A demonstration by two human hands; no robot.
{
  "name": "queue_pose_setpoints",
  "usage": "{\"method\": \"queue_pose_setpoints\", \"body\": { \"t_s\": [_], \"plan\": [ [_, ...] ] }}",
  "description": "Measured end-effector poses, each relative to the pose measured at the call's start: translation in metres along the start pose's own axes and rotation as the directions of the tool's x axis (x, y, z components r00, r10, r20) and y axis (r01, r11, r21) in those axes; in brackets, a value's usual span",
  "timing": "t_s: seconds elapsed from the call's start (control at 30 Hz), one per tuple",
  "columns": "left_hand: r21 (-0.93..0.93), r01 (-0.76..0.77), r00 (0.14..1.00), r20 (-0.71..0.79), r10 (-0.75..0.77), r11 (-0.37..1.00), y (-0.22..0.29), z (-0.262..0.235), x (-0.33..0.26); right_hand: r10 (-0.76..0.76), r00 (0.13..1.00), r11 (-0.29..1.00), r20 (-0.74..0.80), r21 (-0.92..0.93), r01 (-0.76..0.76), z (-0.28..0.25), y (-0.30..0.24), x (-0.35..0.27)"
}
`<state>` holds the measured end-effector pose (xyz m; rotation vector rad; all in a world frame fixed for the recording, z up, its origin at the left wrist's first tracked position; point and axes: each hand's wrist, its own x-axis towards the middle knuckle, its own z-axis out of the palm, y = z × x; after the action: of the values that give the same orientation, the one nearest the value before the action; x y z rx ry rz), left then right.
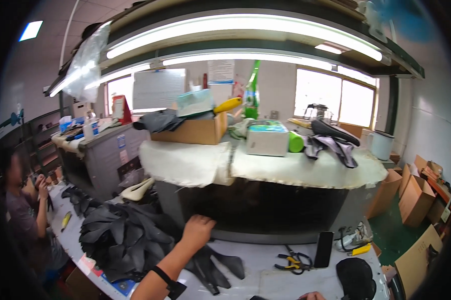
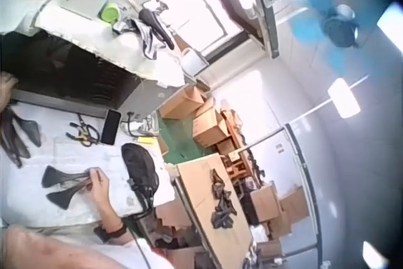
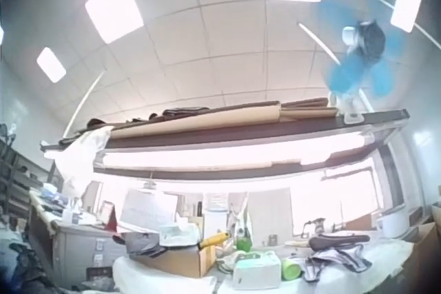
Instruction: The person assembles bicycle saddles by fitting covers onto saddle bases by hand, tucking and smoothing edges using a handheld tool, and retrieving parts from a heating chamber.
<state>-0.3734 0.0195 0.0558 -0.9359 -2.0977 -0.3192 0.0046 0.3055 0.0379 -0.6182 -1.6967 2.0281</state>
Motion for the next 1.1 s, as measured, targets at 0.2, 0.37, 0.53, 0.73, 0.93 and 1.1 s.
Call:
{"method": "queue_pose_setpoints", "body": {
  "t_s": [0.2, 0.37, 0.53, 0.73, 0.93, 1.1],
  "plan": [
    [0.021, 0.029, 0.998, 0.059, -0.030, 0.999, 0.005, 0.023, 0.018, 0.013, 1.000, 0.998, -0.027, 0.067, -0.011, 0.025, 0.005, 0.004],
    [0.143, 0.124, 0.992, 0.020, -0.128, 0.982, -0.025, 0.083, 0.027, 0.020, 1.000, 0.995, -0.020, 0.102, -0.018, 0.034, 0.006, -0.013],
    [0.178, 0.234, 0.903, 0.323, -0.282, 0.956, -0.027, 0.086, 0.021, -0.034, 0.993, 0.996, -0.111, 0.073, 0.042, 0.011, 0.006, -0.003],
    [-0.670, 0.449, 0.632, -0.230, -0.740, 0.591, 0.033, -0.018, -0.034, 0.160, 0.924, 0.714, -0.348, 0.687, 0.135, 0.035, 0.035, 0.083],
    [-0.747, 0.439, 0.533, 0.664, -0.524, -0.499, 0.117, -0.052, -0.157, 0.114, 0.974, 0.792, -0.198, 0.610, 0.031, 0.210, -0.005, 0.135],
    [-0.514, 0.528, 0.555, 0.812, -0.183, -0.676, 0.182, -0.067, -0.141, 0.157, 0.981, 0.812, 0.117, 0.550, -0.196, 0.265, 0.055, 0.242]
  ]
}}
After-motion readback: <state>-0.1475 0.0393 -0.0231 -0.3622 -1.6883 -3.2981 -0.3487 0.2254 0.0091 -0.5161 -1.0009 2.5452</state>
